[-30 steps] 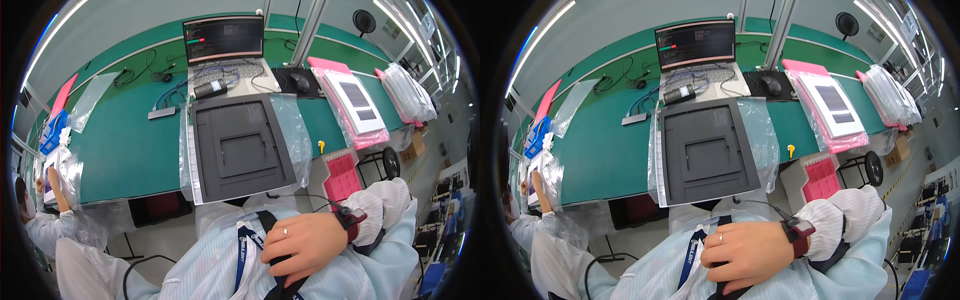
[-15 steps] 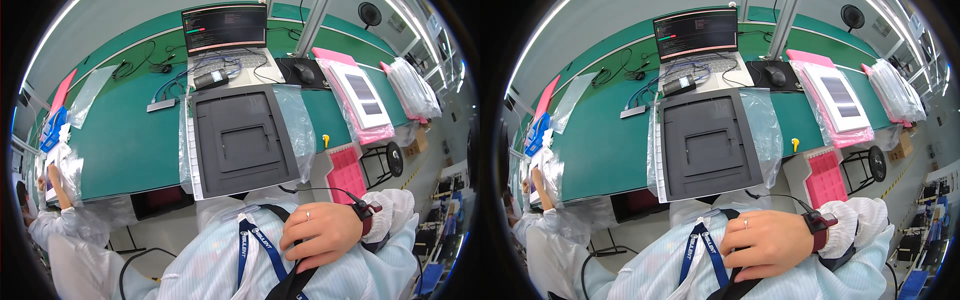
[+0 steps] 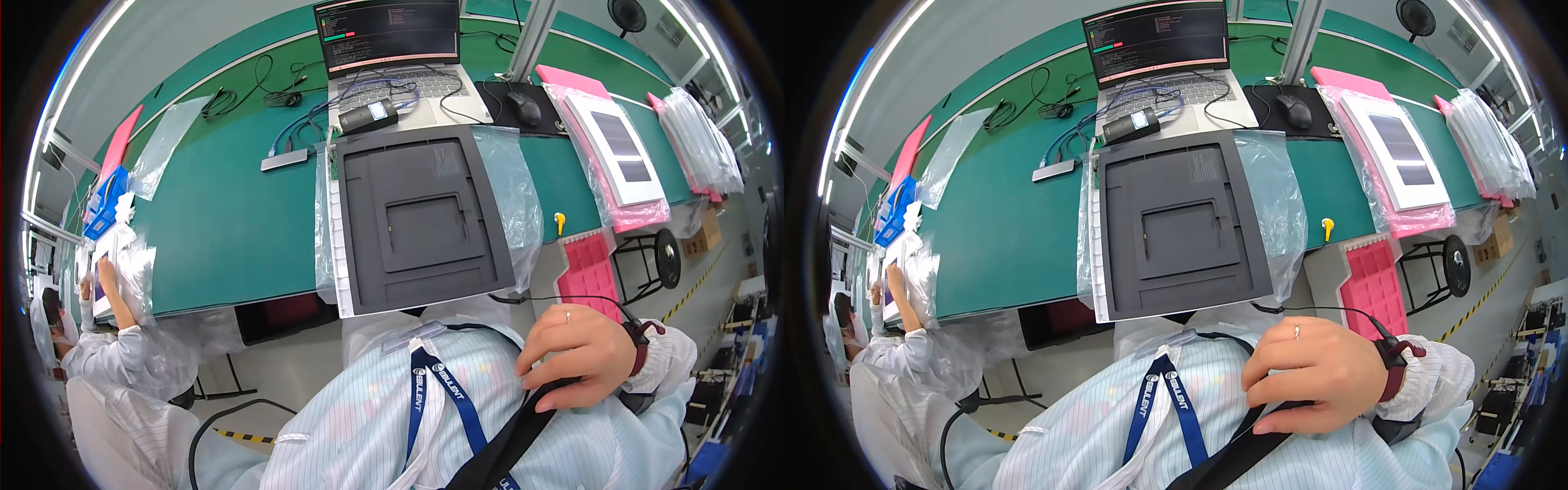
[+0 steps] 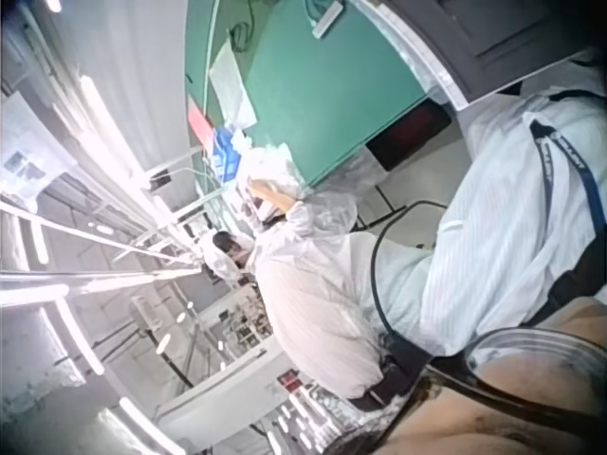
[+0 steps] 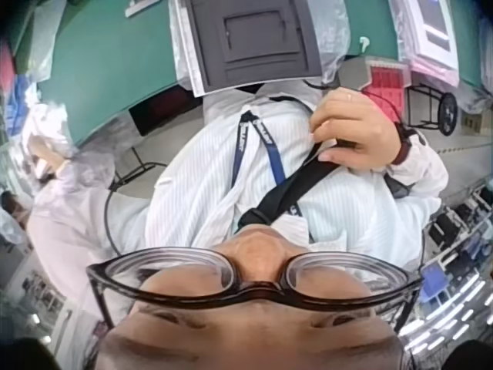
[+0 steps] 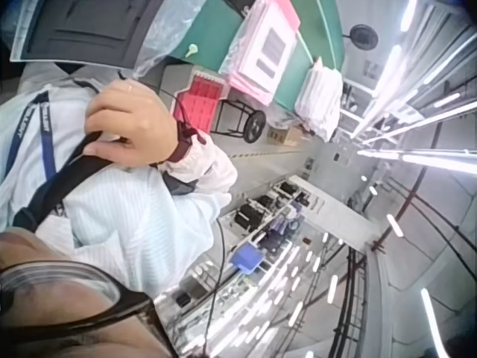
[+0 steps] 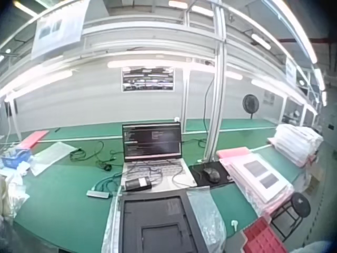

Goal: Testing electronic components using a handheld scanner and logging data on a laptop.

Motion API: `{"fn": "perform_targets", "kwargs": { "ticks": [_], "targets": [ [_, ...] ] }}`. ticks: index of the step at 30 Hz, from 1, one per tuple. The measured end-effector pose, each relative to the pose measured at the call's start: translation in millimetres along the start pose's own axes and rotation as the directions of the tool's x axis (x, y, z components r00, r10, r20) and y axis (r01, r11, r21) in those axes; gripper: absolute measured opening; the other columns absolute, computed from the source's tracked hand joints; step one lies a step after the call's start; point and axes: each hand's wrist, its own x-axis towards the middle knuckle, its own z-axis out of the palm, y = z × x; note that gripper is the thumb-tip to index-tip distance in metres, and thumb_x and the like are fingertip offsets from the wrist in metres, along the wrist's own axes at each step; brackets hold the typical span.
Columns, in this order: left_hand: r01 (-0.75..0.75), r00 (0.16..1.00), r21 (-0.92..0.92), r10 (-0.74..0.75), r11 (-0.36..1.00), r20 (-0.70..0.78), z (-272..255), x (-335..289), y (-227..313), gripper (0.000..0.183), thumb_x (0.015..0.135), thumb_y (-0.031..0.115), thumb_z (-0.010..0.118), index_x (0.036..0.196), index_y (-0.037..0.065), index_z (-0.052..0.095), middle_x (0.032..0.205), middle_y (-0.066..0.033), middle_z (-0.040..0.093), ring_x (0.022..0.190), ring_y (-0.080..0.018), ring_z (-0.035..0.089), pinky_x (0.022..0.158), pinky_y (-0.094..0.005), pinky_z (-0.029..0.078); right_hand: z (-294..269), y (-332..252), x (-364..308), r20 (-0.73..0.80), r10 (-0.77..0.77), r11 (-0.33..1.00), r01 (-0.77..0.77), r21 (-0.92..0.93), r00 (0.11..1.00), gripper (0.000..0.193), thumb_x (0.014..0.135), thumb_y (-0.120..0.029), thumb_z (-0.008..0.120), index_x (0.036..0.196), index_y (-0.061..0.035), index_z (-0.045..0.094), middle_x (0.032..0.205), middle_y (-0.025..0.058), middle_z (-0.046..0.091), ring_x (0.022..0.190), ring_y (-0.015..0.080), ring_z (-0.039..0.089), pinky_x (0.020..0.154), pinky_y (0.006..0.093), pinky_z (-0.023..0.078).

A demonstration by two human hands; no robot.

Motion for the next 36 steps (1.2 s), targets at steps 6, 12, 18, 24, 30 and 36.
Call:
{"fn": "perform_targets", "kwargs": {
  "ticks": [6,12,18,24,30,36],
  "targets": [
    [-0.010,1.000,0.001,0.010,1.000,-0.002,0,-3,1,0.020,0.076,0.020,0.050,0.060,0.010,0.055,0.055,-0.0052,0.051,0.056,-0.0206,0.051,0.058,-0.0355,0.039,1,2,1,-0.007,0.010,1.000,-0.010,0.002,1.000,0.020,0.071,-0.018,0.074,0.080,-0.0062,0.061,0.085,0.0044,0.060,0.071,0.0216,0.057,0.061,0.0310,0.043],
    [-0.020,1.000,0.021,0.020,1.000,0.005,3,-3,2,0.019,0.074,0.021,0.051,0.059,0.010,0.056,0.055,-0.0046,0.052,0.056,-0.0202,0.051,0.059,-0.0354,0.039,4,3,0,-0.013,0.019,0.999,-0.018,0.026,1.000,0.019,0.071,-0.017,0.074,0.080,-0.0057,0.061,0.085,0.0048,0.060,0.072,0.0219,0.057,0.061,0.0310,0.044],
    [-0.024,1.000,0.029,0.024,0.999,0.020,3,-3,3,0.018,0.073,0.021,0.052,0.059,0.011,0.056,0.055,-0.0040,0.052,0.057,-0.0198,0.051,0.059,-0.0352,0.039,5,7,0,-0.013,0.013,0.999,-0.012,0.044,1.000,0.020,0.071,-0.017,0.075,0.081,-0.0055,0.062,0.085,0.0047,0.061,0.074,0.0217,0.057,0.062,0.0312,0.044],
    [-0.036,0.998,0.031,0.034,0.999,0.044,2,-1,6,0.016,0.071,0.021,0.053,0.059,0.011,0.057,0.054,-0.0035,0.052,0.057,-0.0194,0.052,0.059,-0.0350,0.039,6,8,-1,-0.018,0.034,0.997,-0.033,0.068,0.999,0.019,0.071,-0.016,0.074,0.081,-0.0054,0.062,0.086,0.0051,0.061,0.074,0.0225,0.057,0.063,0.0315,0.044],
    [-0.032,0.996,0.054,0.027,0.998,0.086,5,7,14,0.015,0.070,0.021,0.053,0.058,0.012,0.058,0.054,-0.0029,0.053,0.057,-0.0190,0.052,0.059,-0.0349,0.039,8,9,-3,-0.009,0.031,0.994,-0.030,0.110,0.999,0.017,0.071,-0.013,0.073,0.083,-0.0045,0.065,0.089,0.0068,0.063,0.079,0.0235,0.059,0.067,0.0324,0.046],
    [-0.069,0.983,0.056,0.059,0.996,0.177,-4,11,15,0.014,0.068,0.022,0.054,0.058,0.012,0.058,0.054,-0.0024,0.053,0.057,-0.0186,0.052,0.060,-0.0347,0.039,9,17,-8,-0.030,0.022,0.994,-0.019,0.109,0.999,0.016,0.072,-0.012,0.073,0.083,-0.0042,0.065,0.089,0.0070,0.063,0.080,0.0237,0.059,0.069,0.0333,0.046]
  ]
}}
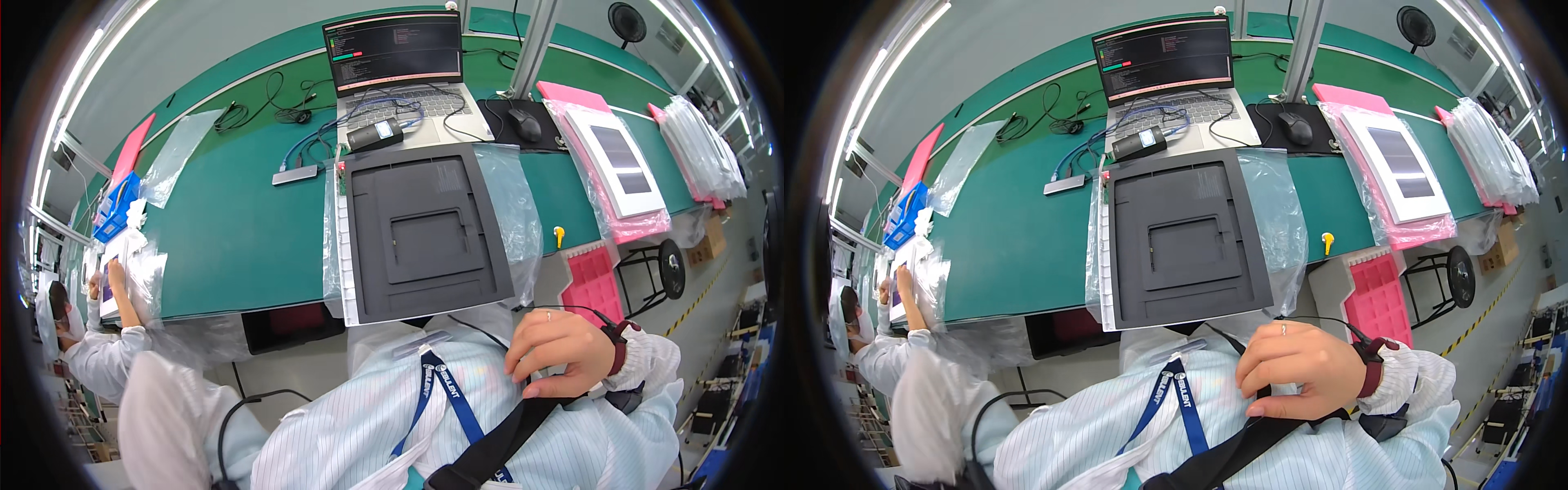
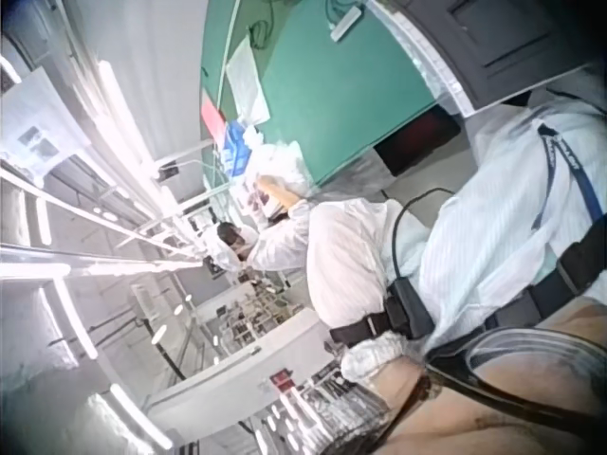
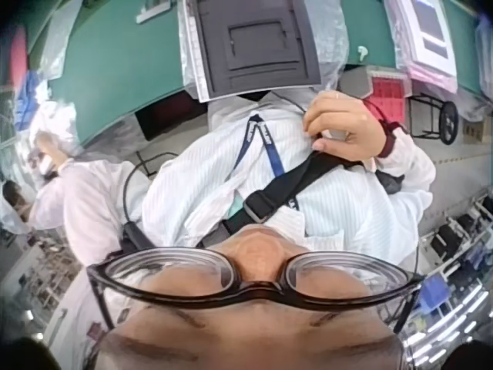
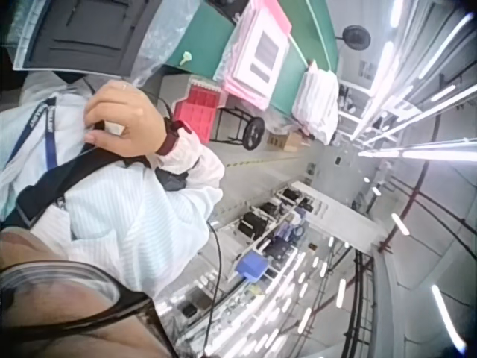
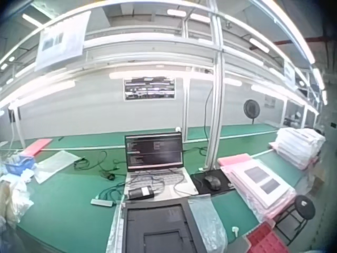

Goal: Testing electronic components using a handheld scanner and logging data on a laptop.

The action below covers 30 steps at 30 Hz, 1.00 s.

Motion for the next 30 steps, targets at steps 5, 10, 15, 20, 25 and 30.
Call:
{"fn": "perform_targets", "kwargs": {
  "ticks": [5,10,15,20,25,30],
  "targets": [
    [0.018,0.999,0.054,-0.020,0.998,0.035,11,16,13,0.013,0.067,0.022,0.055,0.058,0.013,0.059,0.054,-0.0019,0.054,0.057,-0.0182,0.052,0.060,-0.0345,0.039,6,-1,9,0.038,-0.090,0.995,0.088,0.049,0.995,0.016,0.074,-0.013,0.072,0.082,-0.0046,0.062,0.087,0.0052,0.062,0.078,0.0229,0.057,0.067,0.0324,0.044],
    [-0.147,0.950,-0.081,0.118,0.986,-0.288,34,-15,-45,0.021,0.085,0.014,0.048,0.064,0.011,0.050,0.056,-0.0049,0.050,0.058,-0.0202,0.050,0.058,-0.0344,0.040,12,7,13,0.092,-0.129,0.987,0.120,0.106,0.987,0.020,0.074,-0.017,0.073,0.086,-0.0046,0.062,0.087,0.0060,0.062,0.078,0.0234,0.058,0.067,0.0332,0.044],
    [-0.132,0.942,-0.059,0.106,0.990,-0.319,22,-12,-59,0.025,0.088,0.012,0.045,0.064,0.008,0.050,0.056,-0.0026,0.044,0.050,-0.0165,0.046,0.048,-0.0290,0.034,32,-10,44,0.319,-0.245,0.959,0.181,0.218,0.916,0.034,0.077,-0.027,0.069,0.099,-0.0031,0.057,0.085,0.0081,0.055,0.076,0.0260,0.057,0.063,0.0336,0.044],
    [-0.048,0.950,-0.037,0.034,0.998,-0.310,20,-12,-73,0.028,0.090,0.014,0.046,0.063,0.009,0.048,0.054,0.0034,0.039,0.047,-0.0097,0.043,0.043,-0.0239,0.030,38,-15,53,0.423,-0.123,0.988,0.150,-0.032,0.898,0.038,0.074,-0.022,0.068,0.106,-0.0058,0.056,0.090,0.0093,0.057,0.074,0.0251,0.058,0.059,0.0320,0.048],
    [0.036,0.999,-0.174,-0.036,0.984,0.001,8,-32,-60,0.023,0.087,0.011,0.048,0.076,-0.006,0.060,0.075,-0.0165,0.059,0.064,-0.0248,0.058,0.061,-0.0355,0.046,46,-22,60,0.365,-0.108,0.965,0.186,-0.186,0.925,0.036,0.071,-0.018,0.067,0.105,-0.0093,0.058,0.075,0.0026,0.056,0.063,0.0183,0.058,0.048,0.0287,0.045],
    [-0.017,0.955,0.175,0.068,0.984,-0.289,-5,-27,-54,0.031,0.091,0.016,0.046,0.063,0.004,0.052,0.055,-0.0002,0.041,0.047,-0.0124,0.044,0.045,-0.0249,0.034,50,-31,73,0.087,-0.203,0.876,0.221,-0.430,0.975,0.031,0.060,-0.009,0.067,0.091,-0.0067,0.063,0.057,-0.0011,0.051,0.047,0.0139,0.053,0.037,0.0269,0.036]
  ]
}}
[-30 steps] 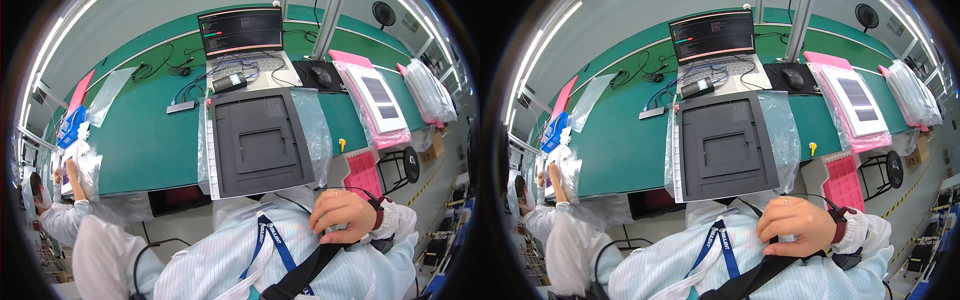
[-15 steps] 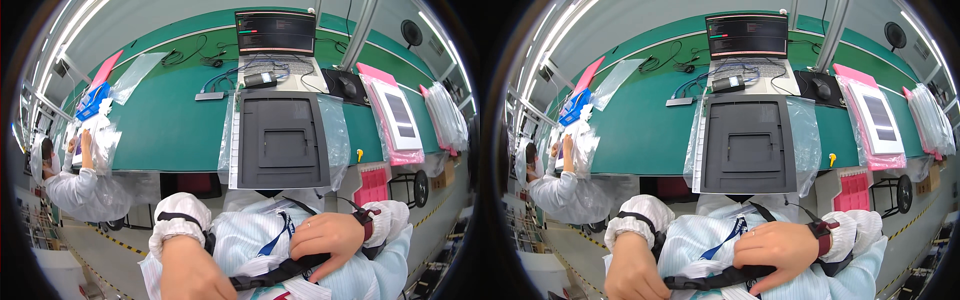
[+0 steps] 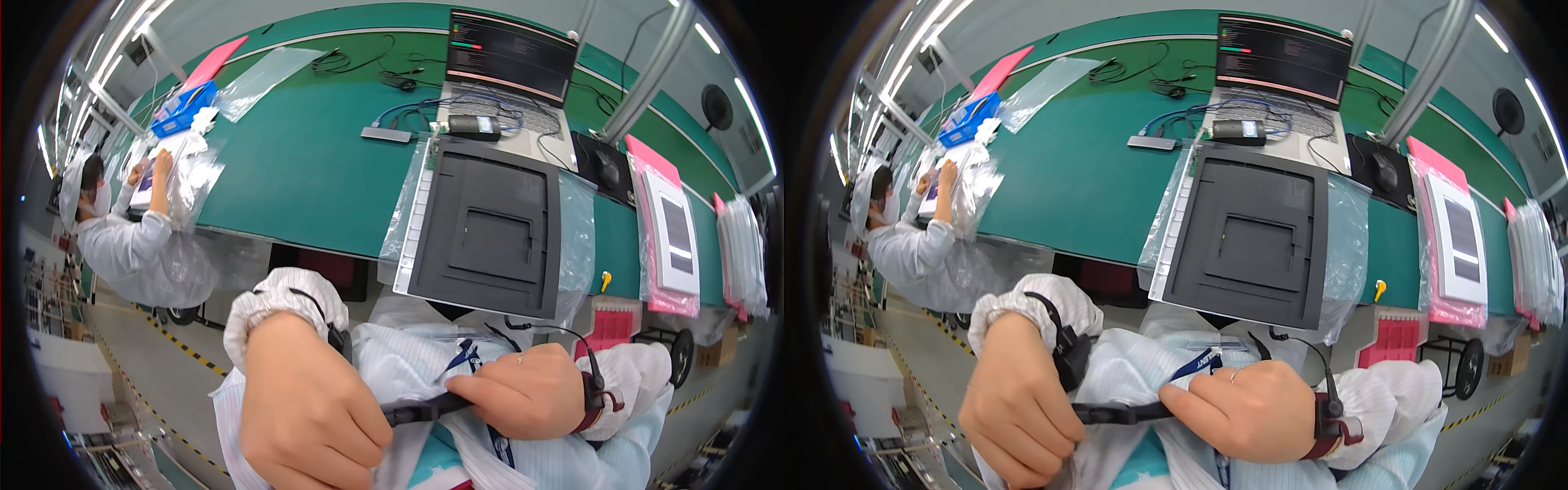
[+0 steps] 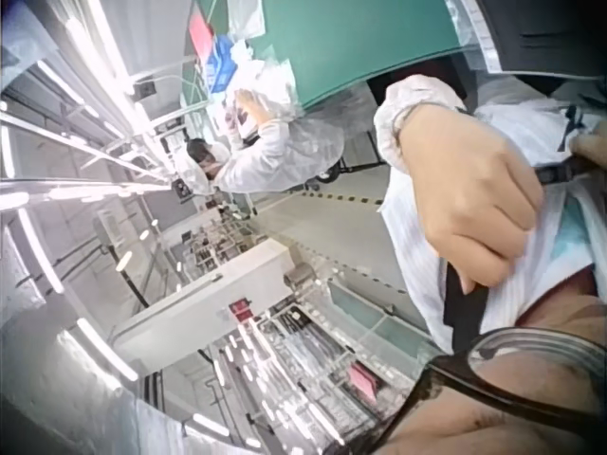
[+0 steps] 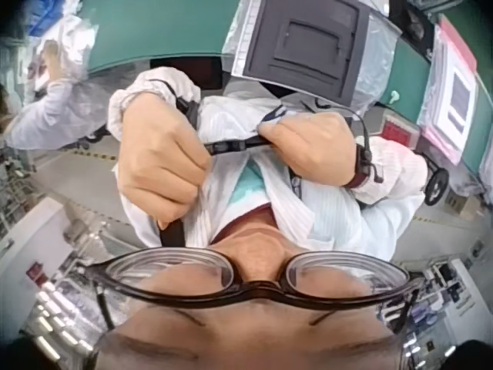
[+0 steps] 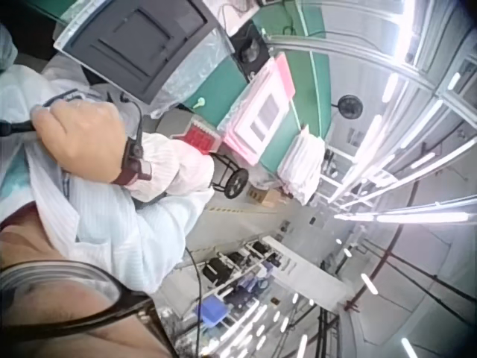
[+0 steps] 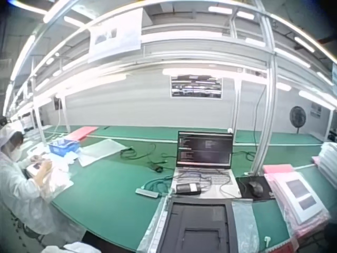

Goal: Testing electronic components using a handheld scanner and logging data on a laptop.

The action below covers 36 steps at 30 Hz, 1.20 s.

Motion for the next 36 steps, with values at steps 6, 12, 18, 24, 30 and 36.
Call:
{"fn": "perform_targets", "kwargs": {
  "ticks": [6,12,18,24,30,36],
  "targets": [
    [0.087,0.982,0.010,-0.088,0.996,0.168,-22,2,20,0.028,0.089,0.013,0.044,0.072,-0.005,0.056,0.070,-0.0128,0.055,0.061,-0.0220,0.055,0.060,-0.0343,0.045,-6,-7,16,-0.042,0.001,1.000,-0.002,-0.031,0.999,0.033,0.057,-0.005,0.068,0.090,-0.0041,0.063,0.058,0.0004,0.052,0.044,0.0132,0.051,0.035,0.0261,0.034],
    [0.241,0.949,-0.063,-0.222,0.968,0.224,-17,-8,18,0.031,0.091,0.020,0.046,0.072,-0.003,0.055,0.069,-0.0085,0.052,0.060,-0.0199,0.053,0.060,-0.0316,0.044,7,1,16,-0.013,0.035,0.999,-0.035,-0.011,0.999,0.028,0.062,-0.007,0.067,0.090,-0.0056,0.062,0.056,0.0007,0.050,0.045,0.0151,0.053,0.037,0.0276,0.037],
    [0.409,0.838,-0.166,-0.297,0.897,0.459,-1,-19,11,0.045,0.081,0.037,0.060,0.063,-0.004,0.053,0.066,-0.0111,0.053,0.062,-0.0250,0.054,0.058,-0.0335,0.041,24,8,17,0.089,0.056,0.994,-0.064,0.092,0.994,0.026,0.065,-0.009,0.066,0.090,-0.0084,0.062,0.058,0.0005,0.051,0.049,0.0166,0.055,0.041,0.0280,0.041],
    [0.410,0.775,-0.359,-0.112,0.838,0.622,-11,-16,-1,0.045,0.078,0.039,0.063,0.073,-0.005,0.058,0.071,-0.0130,0.055,0.074,-0.0284,0.057,0.071,-0.0381,0.044,24,4,22,0.171,-0.006,0.988,-0.020,0.150,0.985,0.029,0.069,-0.010,0.061,0.097,-0.0083,0.059,0.060,0.0007,0.051,0.052,0.0168,0.057,0.041,0.0286,0.043],
    [0.130,0.935,-0.741,0.167,0.659,0.312,-1,1,-24,0.025,0.089,0.020,0.053,0.102,0.000,0.058,0.072,-0.0073,0.056,0.064,-0.0219,0.054,0.062,-0.0354,0.043,23,-3,18,0.092,-0.054,0.985,0.037,0.171,0.994,0.028,0.072,-0.012,0.057,0.100,-0.0091,0.060,0.059,-0.0003,0.047,0.048,0.0153,0.053,0.037,0.0295,0.038],
    [0.008,0.951,-0.671,0.201,0.741,0.233,7,15,-8,0.030,0.088,0.018,0.054,0.115,0.003,0.052,0.093,-0.0107,0.061,0.084,-0.0261,0.058,0.073,-0.0397,0.044,31,-5,23,0.213,-0.127,0.940,0.049,0.337,0.969,0.031,0.074,-0.010,0.055,0.106,-0.0082,0.056,0.065,0.0037,0.051,0.056,0.0200,0.058,0.041,0.0302,0.043]
  ]
}}
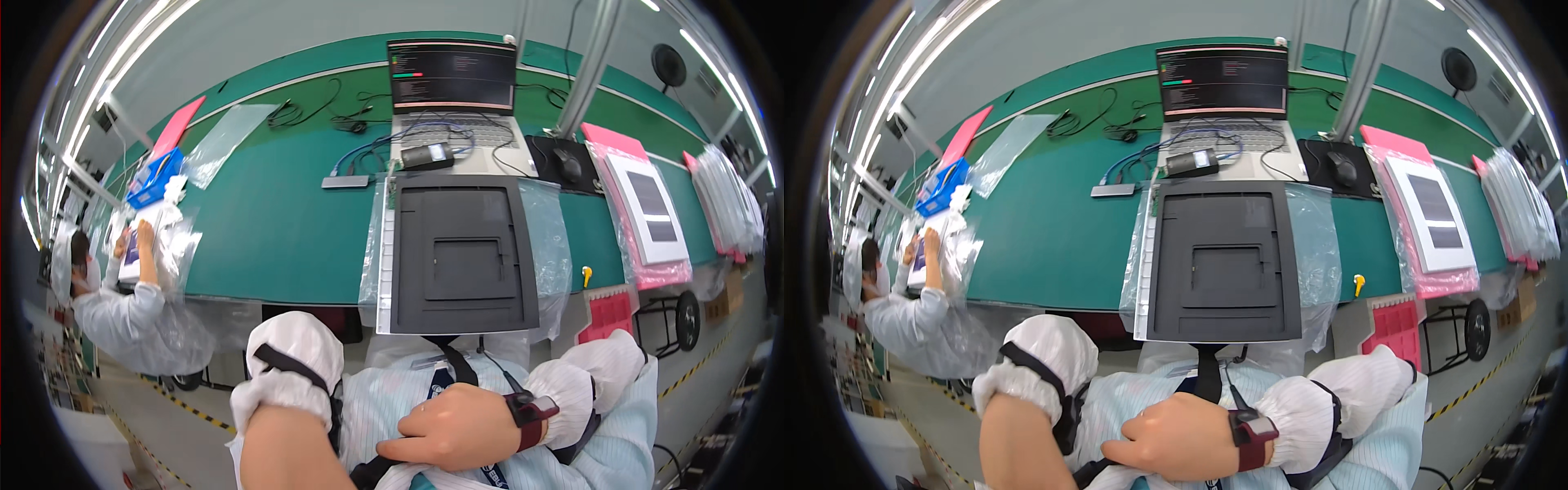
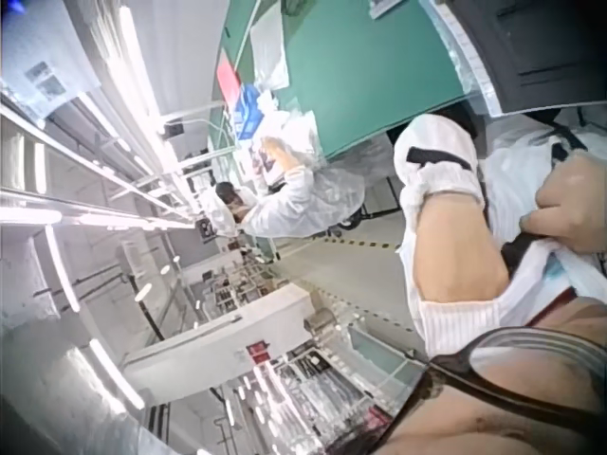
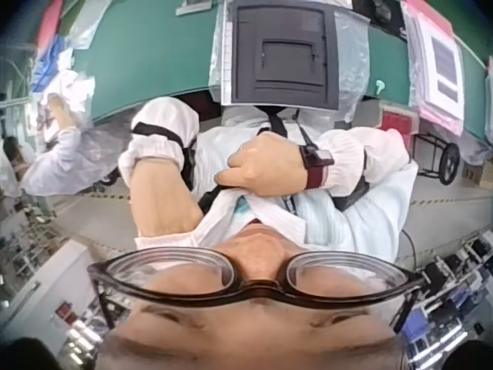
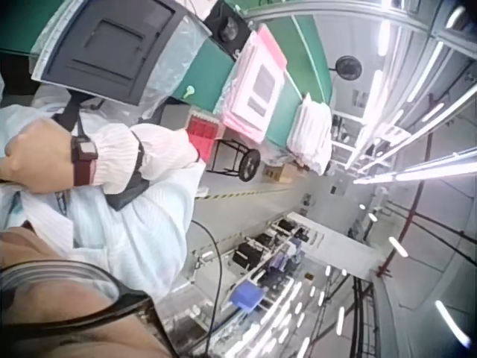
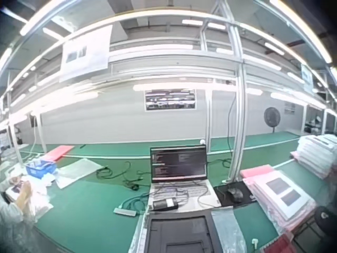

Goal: Testing electronic components using a handheld scanner and logging data on a laptop.

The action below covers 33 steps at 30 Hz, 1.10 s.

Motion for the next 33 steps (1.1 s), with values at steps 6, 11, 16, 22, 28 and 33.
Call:
{"fn": "perform_targets", "kwargs": {
  "ticks": [6,11,16,22,28,33],
  "targets": [
    [0.016,0.998,0.142,-0.006,0.990,-0.069,14,-6,6,0.026,0.088,0.021,0.056,0.106,0.002,0.055,0.091,-0.0111,0.060,0.084,-0.0260,0.058,0.072,-0.0412,0.045,4,4,1,-0.032,-0.008,1.000,0.008,0.007,0.999,0.030,0.075,-0.010,0.055,0.105,-0.0081,0.055,0.066,0.0043,0.052,0.058,0.0198,0.059,0.042,0.0302,0.043],
    [0.034,0.987,0.238,0.005,0.971,-0.162,23,-25,11,0.025,0.087,0.023,0.057,0.098,0.000,0.058,0.089,-0.0115,0.058,0.084,-0.0260,0.058,0.072,-0.0425,0.045,-8,12,-7,0.042,-0.133,0.980,0.138,-0.146,0.990,0.031,0.074,-0.014,0.058,0.105,-0.0092,0.056,0.066,0.0036,0.051,0.064,0.0174,0.057,0.046,0.0284,0.042],
    [0.081,0.960,0.342,0.018,0.936,-0.278,42,-67,14,0.027,0.086,0.025,0.059,0.091,-0.001,0.061,0.086,-0.0118,0.057,0.083,-0.0259,0.059,0.071,-0.0438,0.046,-11,21,-26,-0.039,-0.250,0.925,0.227,-0.305,0.967,0.038,0.073,-0.014,0.057,0.111,-0.0150,0.056,0.066,-0.0009,0.048,0.064,0.0135,0.052,0.054,0.0249,0.038],
    [0.214,0.604,0.711,0.482,0.670,-0.635,41,-52,-9,0.026,0.084,0.006,0.059,0.108,0.014,0.059,0.101,-0.0142,0.062,0.098,-0.0311,0.060,0.082,-0.0444,0.045,2,26,-6,-0.072,-0.320,0.874,0.265,-0.407,0.945,0.034,0.072,-0.017,0.057,0.106,-0.0192,0.057,0.065,-0.0026,0.045,0.063,0.0127,0.048,0.055,0.0260,0.035],
    [0.115,0.989,0.366,-0.072,0.923,-0.130,-2,-37,4,0.029,0.095,0.009,0.035,0.109,0.008,0.061,0.119,-0.0123,0.058,0.110,-0.0299,0.055,0.083,-0.0361,0.044,12,27,21,0.040,-0.328,0.866,0.318,-0.385,0.944,0.012,0.072,-0.021,0.057,0.081,-0.0131,0.058,0.065,-0.0013,0.047,0.068,0.0158,0.049,0.057,0.0291,0.034],
    [-0.047,0.980,0.307,0.104,0.951,-0.171,13,-29,-1,0.029,0.095,0.018,0.038,0.099,0.006,0.064,0.091,-0.0105,0.063,0.086,-0.0245,0.061,0.067,-0.0319,0.044,-4,23,-12,-0.003,-0.317,0.905,0.301,-0.301,0.949,0.032,0.075,-0.022,0.058,0.105,-0.0110,0.055,0.078,0.0024,0.048,0.074,0.0174,0.049,0.063,0.0291,0.038]
  ]
}}
